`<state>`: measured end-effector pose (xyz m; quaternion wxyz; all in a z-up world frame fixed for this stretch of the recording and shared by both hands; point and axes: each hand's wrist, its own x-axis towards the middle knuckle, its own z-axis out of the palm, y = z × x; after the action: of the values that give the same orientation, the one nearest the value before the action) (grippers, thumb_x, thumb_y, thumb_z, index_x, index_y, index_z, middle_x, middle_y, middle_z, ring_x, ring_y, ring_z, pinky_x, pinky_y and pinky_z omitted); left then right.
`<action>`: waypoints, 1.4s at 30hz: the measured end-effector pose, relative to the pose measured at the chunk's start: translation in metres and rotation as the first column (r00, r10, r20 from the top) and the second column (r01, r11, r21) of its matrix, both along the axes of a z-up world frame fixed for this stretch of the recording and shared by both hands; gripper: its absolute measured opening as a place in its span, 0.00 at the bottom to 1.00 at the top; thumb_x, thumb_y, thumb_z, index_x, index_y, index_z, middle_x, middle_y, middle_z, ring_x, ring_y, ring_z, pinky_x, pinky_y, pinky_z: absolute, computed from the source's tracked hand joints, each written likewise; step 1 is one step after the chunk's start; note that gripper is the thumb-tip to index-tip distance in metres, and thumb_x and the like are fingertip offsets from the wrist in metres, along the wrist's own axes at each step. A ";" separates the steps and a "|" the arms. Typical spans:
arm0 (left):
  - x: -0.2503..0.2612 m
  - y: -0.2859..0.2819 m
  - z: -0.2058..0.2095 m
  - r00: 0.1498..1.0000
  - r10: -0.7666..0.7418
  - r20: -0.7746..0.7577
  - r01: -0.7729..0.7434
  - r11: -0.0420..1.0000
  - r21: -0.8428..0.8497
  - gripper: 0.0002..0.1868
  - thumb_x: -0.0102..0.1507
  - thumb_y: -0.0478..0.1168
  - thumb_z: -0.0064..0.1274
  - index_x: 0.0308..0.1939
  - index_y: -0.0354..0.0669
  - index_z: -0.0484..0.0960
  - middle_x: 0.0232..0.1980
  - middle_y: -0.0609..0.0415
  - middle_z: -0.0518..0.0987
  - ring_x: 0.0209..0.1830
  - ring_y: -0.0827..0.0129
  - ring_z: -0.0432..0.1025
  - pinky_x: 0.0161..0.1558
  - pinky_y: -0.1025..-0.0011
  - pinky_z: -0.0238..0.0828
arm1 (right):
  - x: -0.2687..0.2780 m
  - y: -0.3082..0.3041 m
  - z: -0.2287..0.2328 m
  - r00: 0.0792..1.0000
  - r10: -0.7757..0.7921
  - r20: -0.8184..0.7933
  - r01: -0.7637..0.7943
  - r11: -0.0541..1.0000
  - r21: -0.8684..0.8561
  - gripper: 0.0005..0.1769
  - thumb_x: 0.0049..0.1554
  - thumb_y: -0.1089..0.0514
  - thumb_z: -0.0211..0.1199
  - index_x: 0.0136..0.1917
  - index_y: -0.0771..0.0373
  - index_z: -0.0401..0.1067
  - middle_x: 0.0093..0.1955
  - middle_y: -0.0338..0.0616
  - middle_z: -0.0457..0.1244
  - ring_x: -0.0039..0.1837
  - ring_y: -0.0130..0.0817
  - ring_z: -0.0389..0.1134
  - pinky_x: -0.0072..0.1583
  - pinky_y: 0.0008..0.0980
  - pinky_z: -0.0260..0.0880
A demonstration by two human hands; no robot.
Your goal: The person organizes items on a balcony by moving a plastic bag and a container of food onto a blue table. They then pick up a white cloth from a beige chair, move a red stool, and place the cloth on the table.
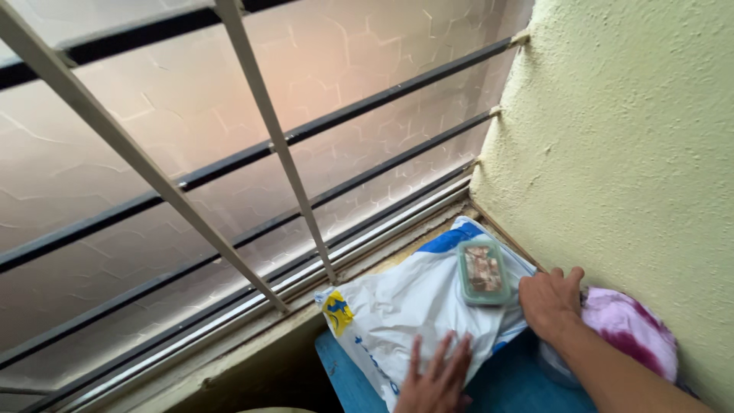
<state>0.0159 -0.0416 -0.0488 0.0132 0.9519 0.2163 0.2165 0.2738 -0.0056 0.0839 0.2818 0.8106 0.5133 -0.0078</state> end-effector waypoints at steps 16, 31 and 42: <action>-0.022 0.046 0.076 0.469 0.883 -0.014 -0.609 0.312 -0.729 0.64 0.44 0.51 0.75 0.79 0.58 0.52 0.72 0.22 0.58 0.69 0.27 0.59 0.62 0.47 0.63 | 0.028 0.067 -0.001 0.643 -0.047 -0.764 0.331 0.917 0.222 0.48 0.49 0.31 0.64 0.75 0.58 0.64 0.58 0.63 0.72 0.58 0.53 0.76 0.64 0.47 0.77; -0.039 0.129 0.094 0.514 0.666 -0.540 -0.683 -0.062 -0.728 0.64 0.50 0.75 0.62 0.81 0.62 0.46 0.75 0.30 0.60 0.72 0.38 0.65 0.69 0.54 0.67 | 0.006 0.063 -0.037 0.715 -0.194 -0.672 0.301 0.953 0.045 0.63 0.46 0.18 0.62 0.84 0.32 0.35 0.86 0.63 0.28 0.85 0.70 0.29 0.79 0.63 0.44; -0.018 0.142 0.065 0.569 0.752 -0.332 -0.556 0.054 -0.830 0.59 0.56 0.70 0.56 0.75 0.37 0.44 0.66 0.26 0.71 0.67 0.34 0.68 0.68 0.52 0.64 | 0.038 0.064 -0.054 0.709 -0.171 -0.684 0.326 0.940 0.103 0.64 0.46 0.18 0.62 0.85 0.33 0.34 0.86 0.62 0.29 0.85 0.70 0.29 0.80 0.58 0.43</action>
<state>-0.0021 0.1000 0.0161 0.4231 0.5595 0.6987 0.1407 0.3114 0.0583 0.0299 -0.0133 0.8416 0.4627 -0.2784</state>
